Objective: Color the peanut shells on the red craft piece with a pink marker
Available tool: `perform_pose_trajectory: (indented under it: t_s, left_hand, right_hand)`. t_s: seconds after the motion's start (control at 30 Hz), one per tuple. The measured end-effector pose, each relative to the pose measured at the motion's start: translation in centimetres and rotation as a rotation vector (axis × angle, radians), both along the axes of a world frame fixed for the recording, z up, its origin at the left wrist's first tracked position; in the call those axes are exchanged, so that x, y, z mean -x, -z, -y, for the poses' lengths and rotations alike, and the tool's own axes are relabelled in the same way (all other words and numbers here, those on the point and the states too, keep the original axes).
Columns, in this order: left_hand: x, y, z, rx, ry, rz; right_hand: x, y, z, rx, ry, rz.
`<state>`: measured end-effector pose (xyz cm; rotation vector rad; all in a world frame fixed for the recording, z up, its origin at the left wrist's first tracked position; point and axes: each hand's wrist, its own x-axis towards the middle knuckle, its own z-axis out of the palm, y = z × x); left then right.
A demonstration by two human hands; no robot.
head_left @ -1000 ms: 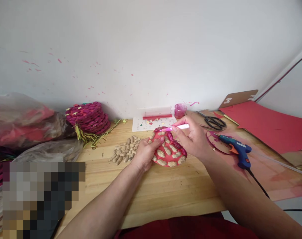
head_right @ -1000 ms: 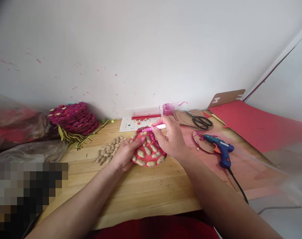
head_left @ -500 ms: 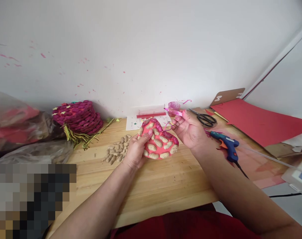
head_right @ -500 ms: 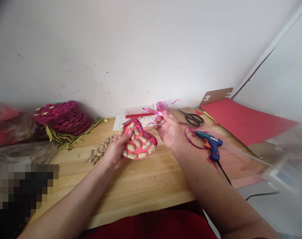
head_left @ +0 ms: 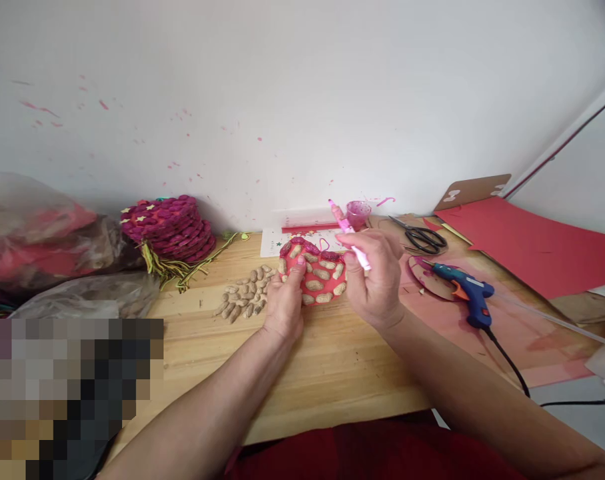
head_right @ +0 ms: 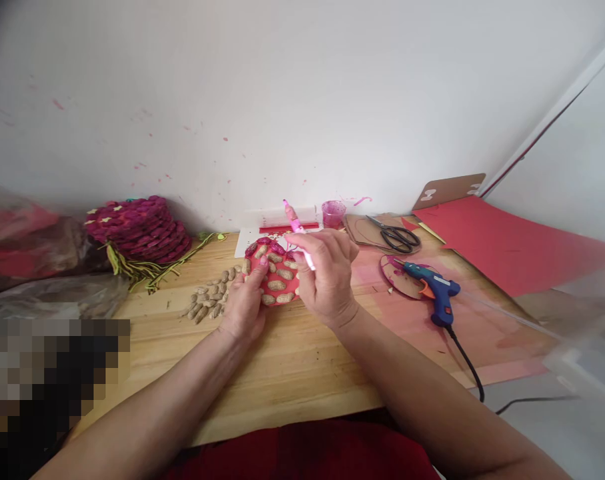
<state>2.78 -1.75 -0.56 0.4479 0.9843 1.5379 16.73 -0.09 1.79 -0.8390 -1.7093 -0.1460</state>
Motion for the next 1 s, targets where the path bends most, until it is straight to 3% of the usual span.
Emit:
perform_pose_trajectory:
  t_s: [0.13, 0.43, 0.57, 0.73, 0.83, 0.9, 1.0]
  left_hand:
    - [-0.9, -0.1, 0.9, -0.042, 0.053, 0.021]
    - [-0.6, -0.5, 0.7, 0.049, 0.006, 0.090]
    - [0.0, -0.7, 0.1, 0.115, -0.024, 0.087]
    - [-0.2, -1.3, 0.1, 0.114, -0.051, 0.097]
    - [-0.4, -1.5, 0.3, 0.095, -0.057, 0.104]
    - [-0.5, -1.4, 0.4, 0.092, -0.056, 0.104]
    - [-0.6, -1.1, 0.4, 0.091, -0.060, 0.111]
  right_hand:
    - [0.4, 0.7, -0.2, -0.027, 0.114, 0.204]
    - [-0.3, 0.7, -0.5, 0.023, 0.106, 0.157]
    - [-0.9, 0.3, -1.3, 0.135, -0.044, -0.242]
    - [-2.1, -0.4, -3.0, 0.519, -0.390, -0.686]
    - [-2.3, -0.6, -3.2, 0.668, -0.586, -0.914]
    - [-2.0, -0.6, -3.0, 0.673, -0.615, -0.998]
    - [-1.2, -0.5, -2.3, 0.546, -0.491, -0.936]
